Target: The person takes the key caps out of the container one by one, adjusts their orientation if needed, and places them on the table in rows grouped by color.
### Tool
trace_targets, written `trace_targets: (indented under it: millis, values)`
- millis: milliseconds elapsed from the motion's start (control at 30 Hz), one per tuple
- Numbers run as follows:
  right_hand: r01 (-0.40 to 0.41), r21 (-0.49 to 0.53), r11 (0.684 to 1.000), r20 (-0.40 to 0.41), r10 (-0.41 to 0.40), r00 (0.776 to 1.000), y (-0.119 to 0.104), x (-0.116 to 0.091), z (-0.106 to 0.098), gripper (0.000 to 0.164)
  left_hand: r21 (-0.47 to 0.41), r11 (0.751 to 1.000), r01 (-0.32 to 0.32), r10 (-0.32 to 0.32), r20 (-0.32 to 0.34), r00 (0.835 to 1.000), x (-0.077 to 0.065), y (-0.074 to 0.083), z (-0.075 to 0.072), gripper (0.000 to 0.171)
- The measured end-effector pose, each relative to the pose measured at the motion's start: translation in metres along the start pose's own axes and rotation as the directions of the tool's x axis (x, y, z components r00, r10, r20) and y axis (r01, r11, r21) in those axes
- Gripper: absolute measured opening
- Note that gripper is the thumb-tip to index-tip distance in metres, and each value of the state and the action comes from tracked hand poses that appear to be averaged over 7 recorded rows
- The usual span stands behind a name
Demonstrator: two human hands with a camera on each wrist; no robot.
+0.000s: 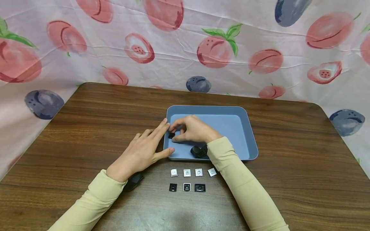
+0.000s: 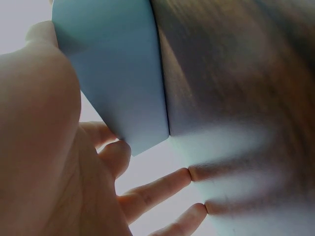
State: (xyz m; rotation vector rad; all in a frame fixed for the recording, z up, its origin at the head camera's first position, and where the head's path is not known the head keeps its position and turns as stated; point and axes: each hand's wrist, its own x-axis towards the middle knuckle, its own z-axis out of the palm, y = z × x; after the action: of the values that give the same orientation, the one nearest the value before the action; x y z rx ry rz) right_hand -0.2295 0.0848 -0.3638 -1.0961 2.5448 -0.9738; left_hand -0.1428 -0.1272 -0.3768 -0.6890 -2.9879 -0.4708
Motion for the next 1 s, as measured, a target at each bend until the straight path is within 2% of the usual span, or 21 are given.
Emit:
trace_targets:
  millis: [333, 600, 767, 867, 1000]
  values:
    - [-0.017, -0.037, 0.999, -0.024, 0.016, 1.000, -0.001, -0.003, 0.000, 0.026, -0.001, 1.000, -0.014, 0.014, -0.004, 1.000, -0.001, 0.001, 0.001, 0.086]
    - [-0.108, -0.140, 0.984, -0.098, 0.095, 0.991, -0.001, -0.011, -0.008, 0.026, -0.007, 1.000, -0.024, 0.024, 0.005, 1.000, 0.000, 0.001, 0.003, 0.086]
    - [-0.166, -0.169, 0.971, -0.130, 0.145, 0.981, -0.005, -0.026, -0.022, 0.028, -0.008, 1.000, -0.018, 0.018, 0.019, 1.000, 0.000, -0.001, 0.003, 0.086]
    - [-0.160, -0.173, 0.972, -0.170, 0.131, 0.977, -0.009, -0.039, -0.034, 0.029, -0.009, 1.000, -0.012, 0.012, 0.020, 1.000, -0.001, -0.003, 0.002, 0.086]
    - [-0.152, -0.173, 0.973, -0.262, 0.103, 0.960, -0.015, -0.060, -0.051, 0.027, -0.012, 1.000, -0.017, 0.018, 0.014, 1.000, -0.002, -0.005, 0.002, 0.085]
